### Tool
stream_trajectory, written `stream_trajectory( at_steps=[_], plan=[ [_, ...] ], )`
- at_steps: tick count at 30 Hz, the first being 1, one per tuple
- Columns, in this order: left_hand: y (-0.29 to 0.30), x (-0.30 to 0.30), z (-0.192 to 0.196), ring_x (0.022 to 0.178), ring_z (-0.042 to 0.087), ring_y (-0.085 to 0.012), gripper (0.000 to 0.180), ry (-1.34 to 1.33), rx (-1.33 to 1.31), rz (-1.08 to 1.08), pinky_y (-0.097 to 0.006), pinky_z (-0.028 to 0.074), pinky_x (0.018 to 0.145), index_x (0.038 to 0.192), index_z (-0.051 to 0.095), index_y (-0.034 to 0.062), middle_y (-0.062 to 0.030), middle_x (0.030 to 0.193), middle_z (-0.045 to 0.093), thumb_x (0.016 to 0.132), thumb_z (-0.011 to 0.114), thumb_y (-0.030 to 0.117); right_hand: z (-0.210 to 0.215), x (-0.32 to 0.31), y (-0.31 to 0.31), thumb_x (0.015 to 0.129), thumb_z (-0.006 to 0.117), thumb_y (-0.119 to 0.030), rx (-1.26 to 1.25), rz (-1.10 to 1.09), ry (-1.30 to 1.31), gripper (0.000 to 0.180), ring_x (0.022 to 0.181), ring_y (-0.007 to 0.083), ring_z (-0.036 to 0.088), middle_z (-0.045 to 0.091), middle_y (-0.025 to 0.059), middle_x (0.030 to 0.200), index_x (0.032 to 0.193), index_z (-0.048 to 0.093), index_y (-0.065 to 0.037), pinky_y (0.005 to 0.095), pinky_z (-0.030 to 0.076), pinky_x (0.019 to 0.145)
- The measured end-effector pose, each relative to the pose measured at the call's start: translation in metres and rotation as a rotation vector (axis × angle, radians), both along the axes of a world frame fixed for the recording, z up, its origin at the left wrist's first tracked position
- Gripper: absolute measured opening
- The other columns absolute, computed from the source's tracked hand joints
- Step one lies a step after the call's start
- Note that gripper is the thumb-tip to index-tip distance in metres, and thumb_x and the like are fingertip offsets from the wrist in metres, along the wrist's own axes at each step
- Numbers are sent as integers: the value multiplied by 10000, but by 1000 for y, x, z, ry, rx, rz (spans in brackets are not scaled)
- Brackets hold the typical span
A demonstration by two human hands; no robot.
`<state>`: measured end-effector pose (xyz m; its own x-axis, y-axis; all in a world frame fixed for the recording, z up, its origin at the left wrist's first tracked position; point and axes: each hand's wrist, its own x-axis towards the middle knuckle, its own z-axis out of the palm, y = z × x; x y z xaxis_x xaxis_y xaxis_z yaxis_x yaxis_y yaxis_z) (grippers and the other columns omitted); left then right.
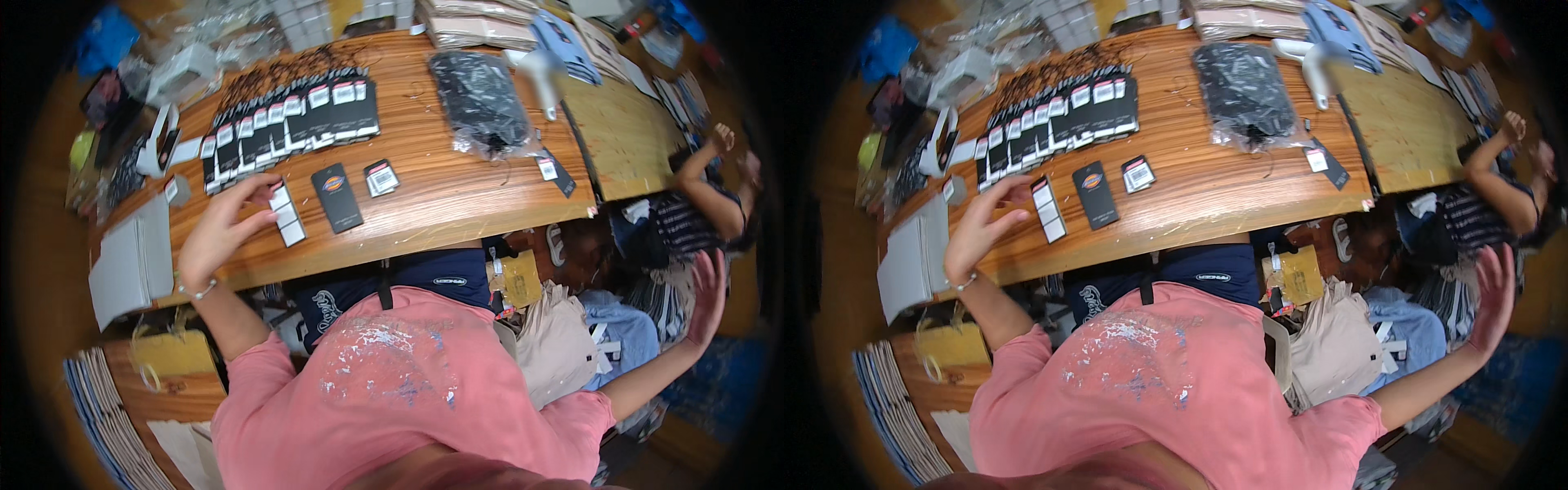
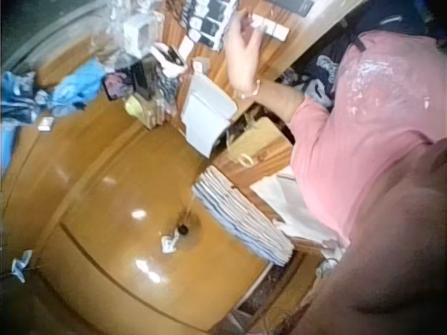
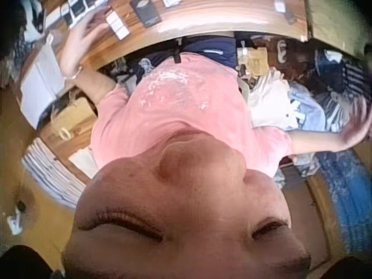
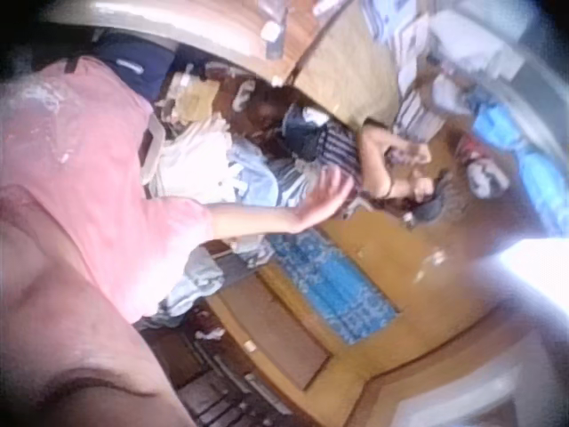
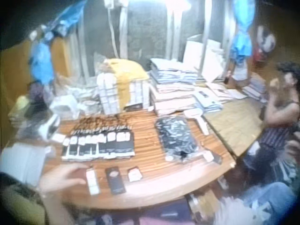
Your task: The person attaches plastic security loops and cardboard tags to clothing items by hand, organizing the tagged items on a wooden table.
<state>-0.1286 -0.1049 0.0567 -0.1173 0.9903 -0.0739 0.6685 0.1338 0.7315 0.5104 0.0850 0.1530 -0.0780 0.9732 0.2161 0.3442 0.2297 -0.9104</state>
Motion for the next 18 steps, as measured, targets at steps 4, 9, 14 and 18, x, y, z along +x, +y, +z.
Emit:
stream_trajectory(
  at_steps=[4, 9, 14, 18],
  plan=[
    [6, 19, -11, 955, 532, -172, 477, -252, 151, 6, -276, 396, 862, 1205, 450, 12, -92, 1017, 569, 765, 611, 100, -58, -108, 27, 887, 384, -423, -139, 830, 241, 616, 1026, 318, 520, 508, 222, 1130, 1309, 300, 18, 436, 379, 915],
    [26, 28, -12, 822, 540, -203, 215, 36, -323, 265, -312, 408, 713, 831, 533, -30, -134, 903, 557, 772, 610, 161, -110, -264, 38, 883, 452, -190, -415, 950, -62, 360, 927, 176, 570, 598, 133, 1006, 1150, 506, 45, 283, 415, 844],
    [48, 22, -62, 846, 522, -299, 286, 439, 29, 203, -361, 404, 733, 830, 541, -30, -149, 926, 566, 744, 641, 223, -178, -372, 42, 825, 566, -215, -82, 945, -250, 317, 921, 210, 548, 585, 122, 982, 1082, 570, -29, 305, 423, 785],
    [66, 24, -80, 925, 525, -323, 473, 528, 123, 197, -382, 405, 813, 964, 571, -9, -152, 979, 569, 649, 706, 316, -214, -423, 40, 777, 587, -216, 373, 969, -352, 329, 957, 307, 494, 533, 152, 983, 1054, 564, -39, 368, 405, 799]
  ],
)
